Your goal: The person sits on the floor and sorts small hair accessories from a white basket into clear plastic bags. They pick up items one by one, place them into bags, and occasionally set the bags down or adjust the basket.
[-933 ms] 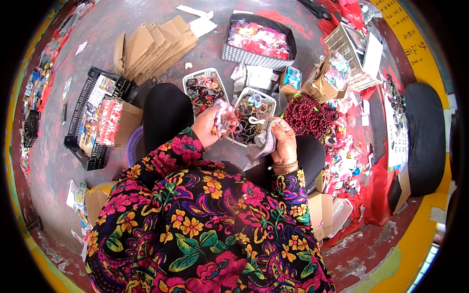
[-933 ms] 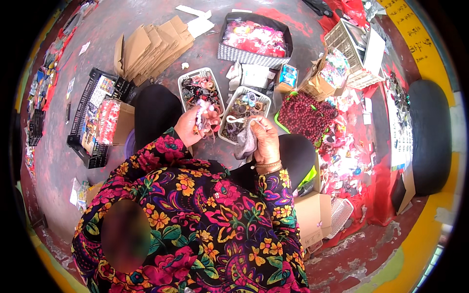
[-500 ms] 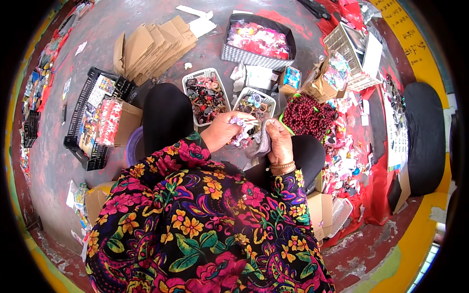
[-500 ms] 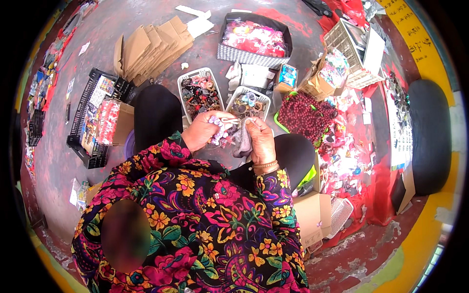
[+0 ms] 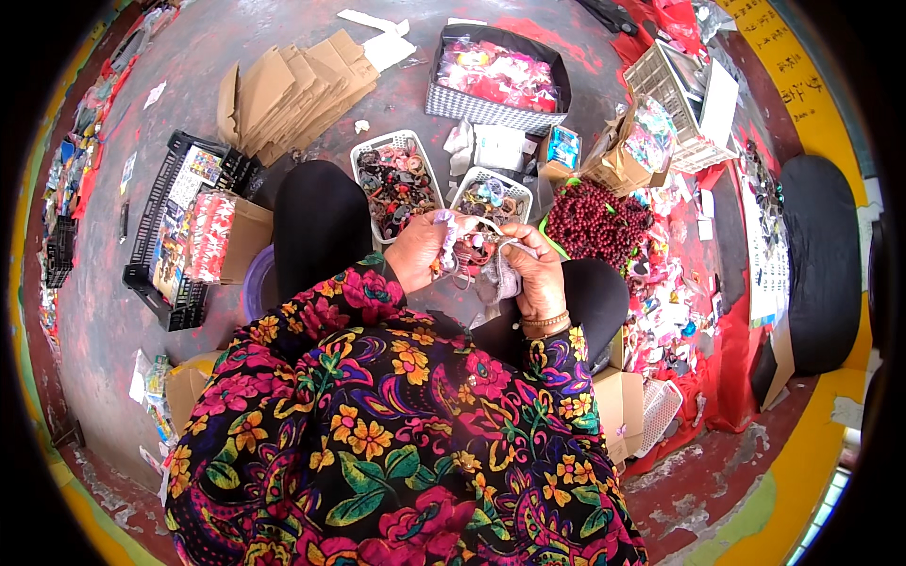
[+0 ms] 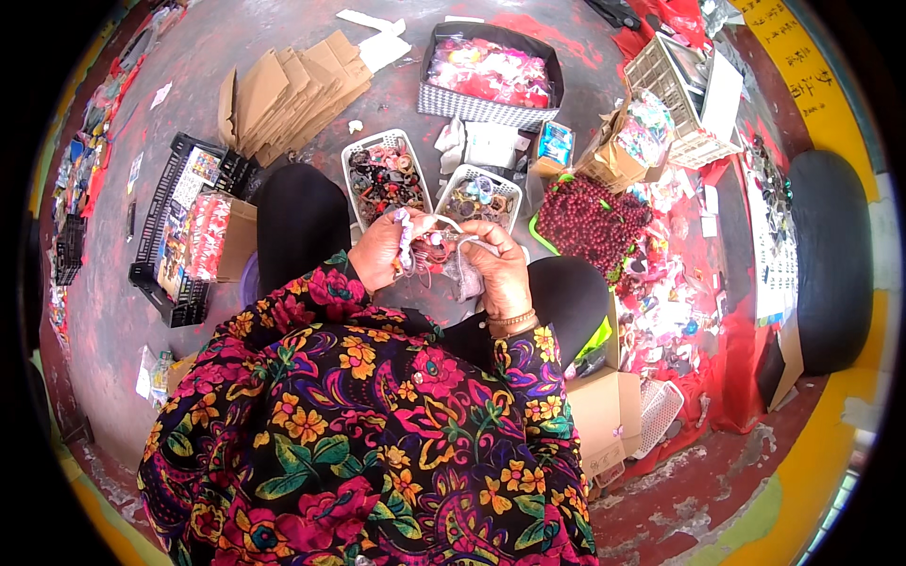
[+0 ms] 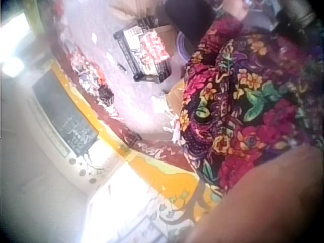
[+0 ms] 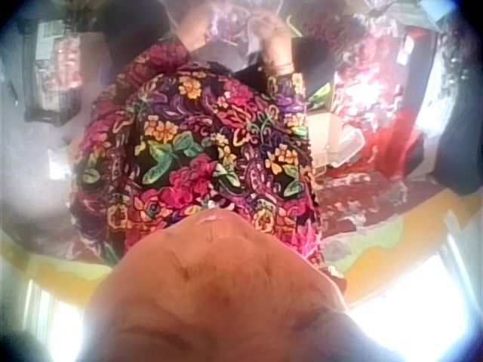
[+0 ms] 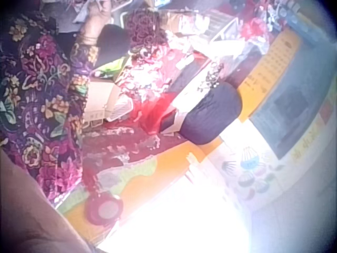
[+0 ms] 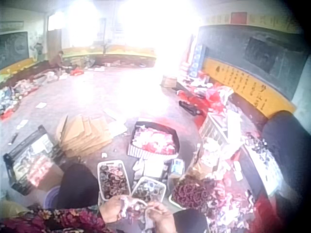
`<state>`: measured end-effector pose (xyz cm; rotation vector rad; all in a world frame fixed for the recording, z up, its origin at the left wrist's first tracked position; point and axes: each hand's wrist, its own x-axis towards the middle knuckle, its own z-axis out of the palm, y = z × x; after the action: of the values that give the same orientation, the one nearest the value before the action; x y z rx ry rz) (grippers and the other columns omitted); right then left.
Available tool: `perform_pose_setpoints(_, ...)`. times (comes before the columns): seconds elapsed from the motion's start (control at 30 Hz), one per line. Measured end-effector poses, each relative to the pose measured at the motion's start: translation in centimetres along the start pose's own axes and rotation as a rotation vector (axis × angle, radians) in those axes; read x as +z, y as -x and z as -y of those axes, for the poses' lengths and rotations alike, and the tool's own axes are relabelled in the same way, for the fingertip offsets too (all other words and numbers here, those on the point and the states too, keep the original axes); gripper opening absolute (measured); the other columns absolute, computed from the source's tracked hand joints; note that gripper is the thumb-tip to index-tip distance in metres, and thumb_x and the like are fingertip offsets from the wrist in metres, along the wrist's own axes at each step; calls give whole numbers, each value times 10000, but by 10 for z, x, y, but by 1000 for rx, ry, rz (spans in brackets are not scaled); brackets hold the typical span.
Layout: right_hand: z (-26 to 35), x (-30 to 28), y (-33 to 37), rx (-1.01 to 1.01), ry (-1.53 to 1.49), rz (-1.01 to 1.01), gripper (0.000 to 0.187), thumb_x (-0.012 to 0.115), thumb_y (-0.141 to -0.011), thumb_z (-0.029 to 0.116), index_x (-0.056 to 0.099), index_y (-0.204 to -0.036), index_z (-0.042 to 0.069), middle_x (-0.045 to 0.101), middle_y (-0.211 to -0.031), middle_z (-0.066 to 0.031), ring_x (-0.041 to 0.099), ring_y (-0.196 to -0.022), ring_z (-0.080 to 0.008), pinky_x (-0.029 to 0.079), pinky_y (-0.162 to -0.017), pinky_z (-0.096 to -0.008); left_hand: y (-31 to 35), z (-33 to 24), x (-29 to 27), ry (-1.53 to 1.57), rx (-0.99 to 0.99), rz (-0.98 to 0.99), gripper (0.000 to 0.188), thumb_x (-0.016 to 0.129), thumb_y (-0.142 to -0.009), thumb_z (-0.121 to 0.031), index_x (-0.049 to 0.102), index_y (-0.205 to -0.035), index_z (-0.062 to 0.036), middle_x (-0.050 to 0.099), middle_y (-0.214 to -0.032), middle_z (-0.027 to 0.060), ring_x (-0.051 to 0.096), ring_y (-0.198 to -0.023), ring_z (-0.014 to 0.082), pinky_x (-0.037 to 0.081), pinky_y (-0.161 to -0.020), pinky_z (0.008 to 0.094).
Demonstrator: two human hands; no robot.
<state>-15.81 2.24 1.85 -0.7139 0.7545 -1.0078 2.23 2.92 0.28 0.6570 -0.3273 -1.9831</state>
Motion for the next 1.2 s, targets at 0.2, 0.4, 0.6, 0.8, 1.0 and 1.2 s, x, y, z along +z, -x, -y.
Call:
perform_pose_setpoints(0.2, -8, -7, -4, -35, -31, -26, 139, 553, -809, -14, 561, -945, 11, 631, -845, -89, 596, -773, -139, 481, -708, -250, 3, -2, 0, -32, -119, 25, 101, 563, -844, -113, 550, -862, -15, 591, -789, 95, 626, -719, 203, 549, -652, 392)
perform_pose_setpoints(0.4, -11, -11, -6, -63, -150, 37, 100, 555, -832, 41, 543, -931, 35, 617, -794, -88, 591, -722, -152, 480, -677, -253, 4, 0, -3, 66, -170, 66, 108, 540, -858, -116, 523, -892, -14, 587, -772, 90, 604, -637, 185, 536, -619, 353)
perform_pose_setpoints(0.6, -13, -12, -7, -76, -172, -4, 107, 557, -844, 79, 525, -941, 45, 609, -764, -83, 586, -690, -146, 479, -642, -242, 6, 5, -3, 42, -231, 118, 113, 544, -852, -103, 485, -919, -33, 558, -736, 73, 577, -618, 161, 492, -532, 249)
perform_pose_setpoints(0.8, -13, -11, -6, -64, -173, 20, 122, 558, -851, 103, 513, -953, 54, 606, -751, -85, 587, -671, -150, 480, -623, -242, 4, 7, -12, -27, -236, 172, 150, 559, -836, -95, 484, -942, -21, 540, -732, 75, 572, -652, 144, 483, -514, 211)
perform_pose_setpoints(1.0, -12, -11, -6, -55, -191, 10, 119, 555, -854, 107, 509, -956, 66, 595, -736, -77, 582, -655, -149, 482, -611, -247, 7, 4, -7, -56, -317, 166, 244, 588, -821, -134, 504, -1007, 0, 573, -775, 100, 580, -657, 132, 480, -515, 196)
perform_pose_setpoints(1.2, -12, -11, -7, -77, -202, -53, 92, 534, -863, 110, 506, -940, 67, 584, -730, -66, 569, -642, -146, 484, -606, -254, 3, 9, -21, -126, -320, 161, 248, 607, -803, -151, 538, -977, 12, 587, -826, 103, 595, -710, 158, 499, -577, 239)
